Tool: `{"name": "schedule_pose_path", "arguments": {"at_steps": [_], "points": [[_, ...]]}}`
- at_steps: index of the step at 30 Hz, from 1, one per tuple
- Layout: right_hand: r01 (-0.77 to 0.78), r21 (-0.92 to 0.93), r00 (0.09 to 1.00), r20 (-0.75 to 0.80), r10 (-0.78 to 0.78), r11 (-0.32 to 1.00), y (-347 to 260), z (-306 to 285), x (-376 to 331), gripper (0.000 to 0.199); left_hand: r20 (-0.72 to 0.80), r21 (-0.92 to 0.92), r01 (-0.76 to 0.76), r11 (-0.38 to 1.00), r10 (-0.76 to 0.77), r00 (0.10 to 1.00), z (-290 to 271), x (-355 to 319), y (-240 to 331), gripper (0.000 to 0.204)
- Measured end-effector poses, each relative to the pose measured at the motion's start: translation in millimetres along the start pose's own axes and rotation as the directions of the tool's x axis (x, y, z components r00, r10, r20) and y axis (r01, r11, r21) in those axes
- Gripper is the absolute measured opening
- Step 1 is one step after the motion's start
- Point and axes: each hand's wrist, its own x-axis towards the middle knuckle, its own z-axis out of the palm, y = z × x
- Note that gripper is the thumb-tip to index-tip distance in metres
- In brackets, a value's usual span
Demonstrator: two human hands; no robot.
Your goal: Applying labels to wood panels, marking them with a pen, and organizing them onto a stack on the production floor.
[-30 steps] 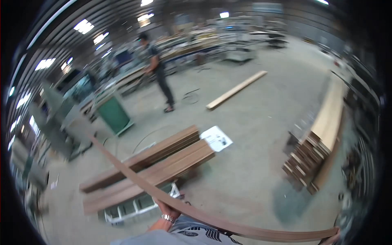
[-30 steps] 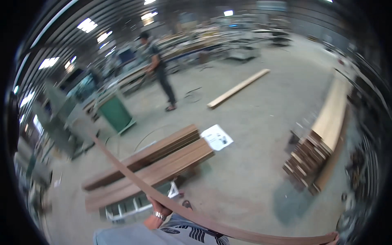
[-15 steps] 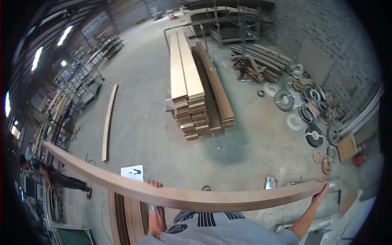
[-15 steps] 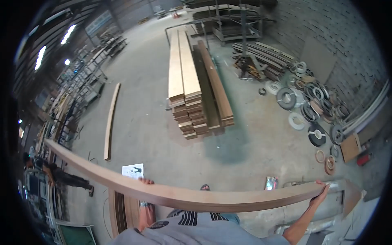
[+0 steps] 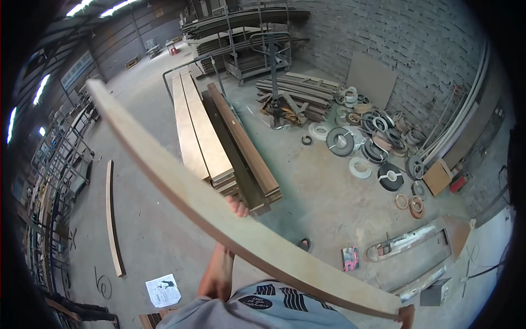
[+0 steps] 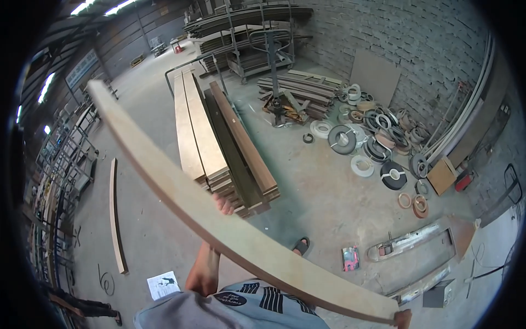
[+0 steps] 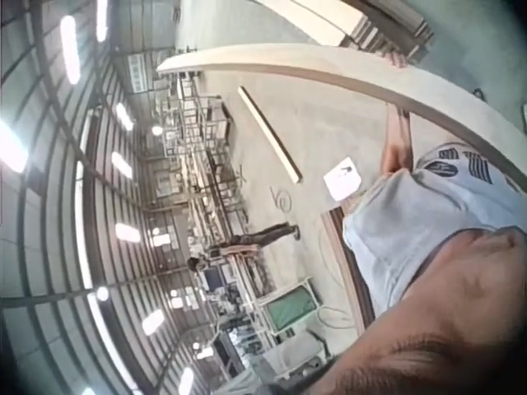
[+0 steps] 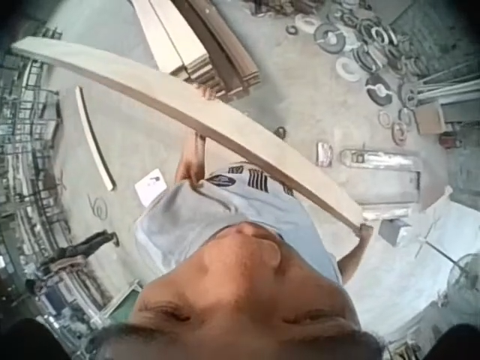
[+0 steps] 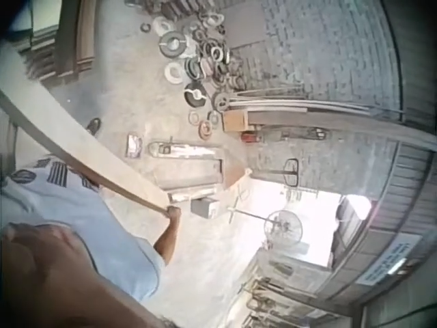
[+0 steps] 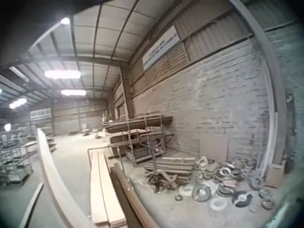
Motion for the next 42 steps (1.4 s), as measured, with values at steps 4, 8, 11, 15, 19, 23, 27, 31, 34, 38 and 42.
{"name": "schedule_pose_path", "arguments": {"at_steps": [4,8,11,15,19,23,27,31,34,38,42], "points": [[0.08,0.072,0.748,-0.664,-0.012,0.994,-85.2,-21.6,52.5,0.011,-0.024,0.055,0.037,0.998,-0.036,0.999,26.8,76.2,-37.6,0.052],[-0.185,0.166,0.639,-0.728,0.247,0.969,-105.5,-37.1,38.5,0.039,0.218,-0.158,0.25,0.955,-0.213,0.952,-9.6,151.1,-89.0,0.059],[0.288,0.587,0.744,-0.635,0.21,0.756,-99.4,-60.7,12.7,0.059,-0.537,-0.091,0.226,0.97,-0.239,0.809,10.8,201.7,-130.9,0.049],[-0.442,0.884,0.426,0.355,0.832,-0.15,-116.1,-98.2,47.2,0.056,-0.52,0.021,0.425,0.905,-0.353,0.778,-122.0,220.6,-145.1,0.059],[-0.703,0.675,0.154,0.45,0.88,-0.222,-116.9,-83.2,13.0,0.075,-0.416,-0.078,0.405,0.911,-0.399,0.817,-154.0,283.1,-156.6,0.059],[-0.698,0.18,0.662,-0.204,0.721,0.693,-163.5,-135.9,-91.6,0.092,-0.357,-0.259,0.423,0.868,-0.493,0.794,-208.3,302.8,-156.5,0.058],[-0.952,0.038,0.304,0.185,0.935,0.302,-214.5,-179.7,-63.6,0.109,-0.25,-0.379,0.452,0.807,-0.56,0.79,-204.0,309.3,-169.6,0.057],[-0.789,0.614,0.126,0.142,0.982,0.013,-317.9,-264.3,-21.4,0.074,-0.132,-0.497,0.518,0.696,-0.651,0.748,-235.5,331.7,-173.6,0.05],[-0.602,0.748,-0.058,0.308,0.95,-0.28,-321.1,-277.6,-12.5,0.067,-0.287,-0.435,0.552,0.712,-0.69,0.664,-247.8,341.4,-150.8,0.044],[-0.443,0.878,-0.06,0.172,0.983,-0.181,-348.2,-261.5,2.3,0.062,-0.139,-0.472,0.572,0.671,-0.698,0.703,-231.6,369.4,-140.6,0.04],[-0.314,0.935,0.018,0.178,0.984,-0.163,-338.6,-254.1,34.0,0.057,-0.11,-0.513,0.529,0.676,-0.663,0.74,-223.9,392.3,-131.8,0.043]]}}
